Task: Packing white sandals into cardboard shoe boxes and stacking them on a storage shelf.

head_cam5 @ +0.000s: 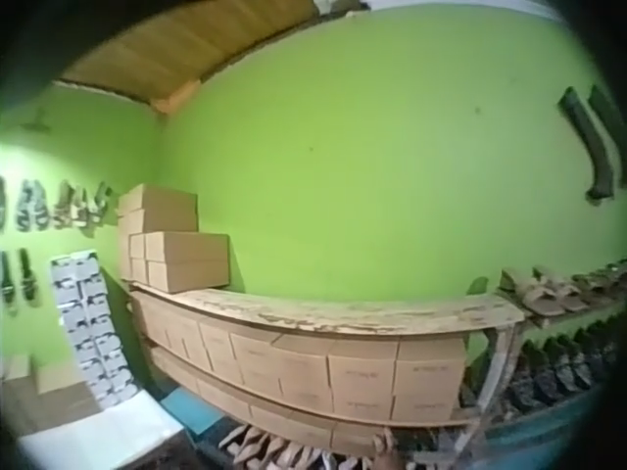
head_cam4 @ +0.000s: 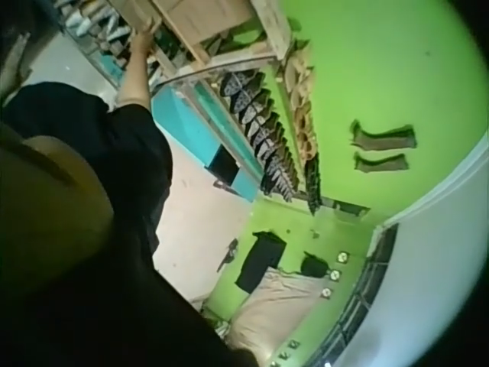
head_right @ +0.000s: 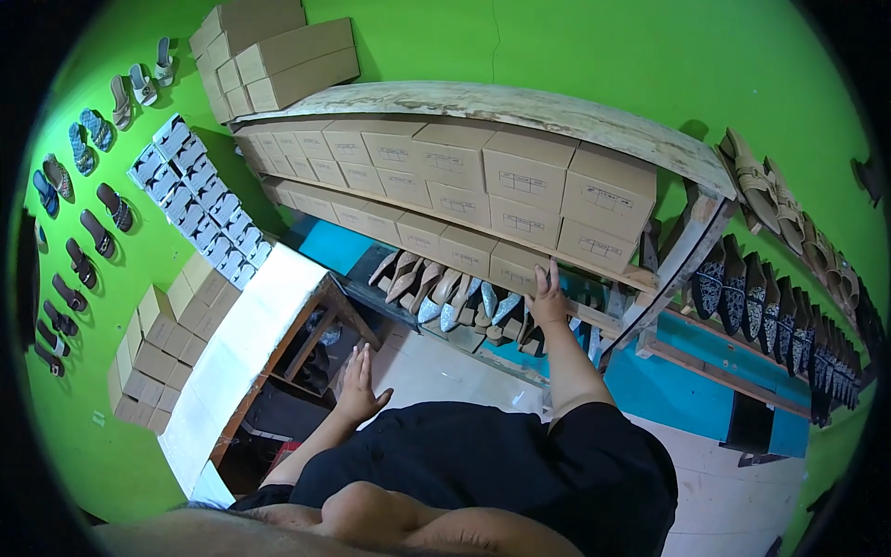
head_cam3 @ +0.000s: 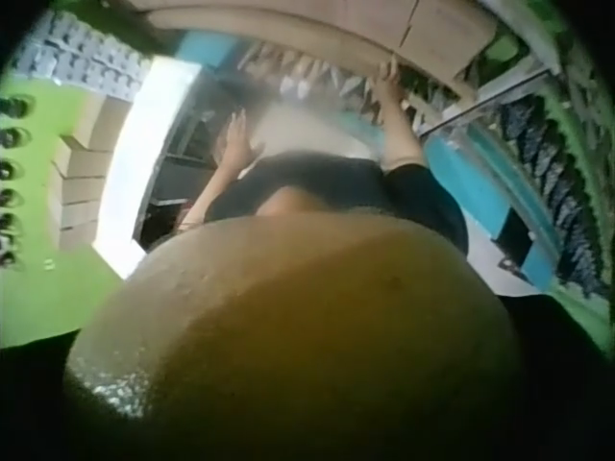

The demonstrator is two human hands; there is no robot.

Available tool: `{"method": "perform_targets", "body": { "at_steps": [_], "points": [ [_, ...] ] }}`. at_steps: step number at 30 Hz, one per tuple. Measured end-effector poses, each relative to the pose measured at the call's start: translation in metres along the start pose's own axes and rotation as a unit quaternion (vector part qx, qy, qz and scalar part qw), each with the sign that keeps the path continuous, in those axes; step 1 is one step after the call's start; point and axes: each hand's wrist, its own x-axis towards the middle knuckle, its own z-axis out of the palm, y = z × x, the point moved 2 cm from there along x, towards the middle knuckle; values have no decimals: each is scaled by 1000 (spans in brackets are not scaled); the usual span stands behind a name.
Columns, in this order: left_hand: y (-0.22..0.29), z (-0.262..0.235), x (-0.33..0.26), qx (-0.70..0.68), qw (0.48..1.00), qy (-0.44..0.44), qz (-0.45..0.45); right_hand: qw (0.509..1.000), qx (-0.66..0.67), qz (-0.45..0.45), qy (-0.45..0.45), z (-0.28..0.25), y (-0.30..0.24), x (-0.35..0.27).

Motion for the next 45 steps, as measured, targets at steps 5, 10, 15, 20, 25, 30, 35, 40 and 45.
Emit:
{"method": "perform_targets", "body": {
  "at_steps": [5,10,15,20,25,30,35,40,45],
  "points": [
    [0,-6,-4,50,998,-16,17,995,81,6,65,-10,-25,-1],
    [-17,-19,-23,41,998,34,-37,996,-44,-22,70,-3,-62,-26],
    [-39,-39,-54,77,993,57,-68,979,-18,-201,14,30,-125,-43],
    [-71,-65,-90,82,986,74,-128,957,57,-275,-79,72,-221,-62],
    [-112,-107,-145,99,976,96,-168,908,103,-370,-165,102,-328,-78],
    [-176,-153,-236,80,937,184,-288,875,150,-391,-242,144,-435,-97],
    [-225,-191,-317,96,896,208,-380,832,176,-439,-290,189,-547,-122],
    [-260,-215,-368,108,880,174,-429,803,211,-455,-323,228,-642,-148],
    [-287,-221,-403,116,871,188,-439,783,204,-467,-356,257,-695,-163]
  ]
}}
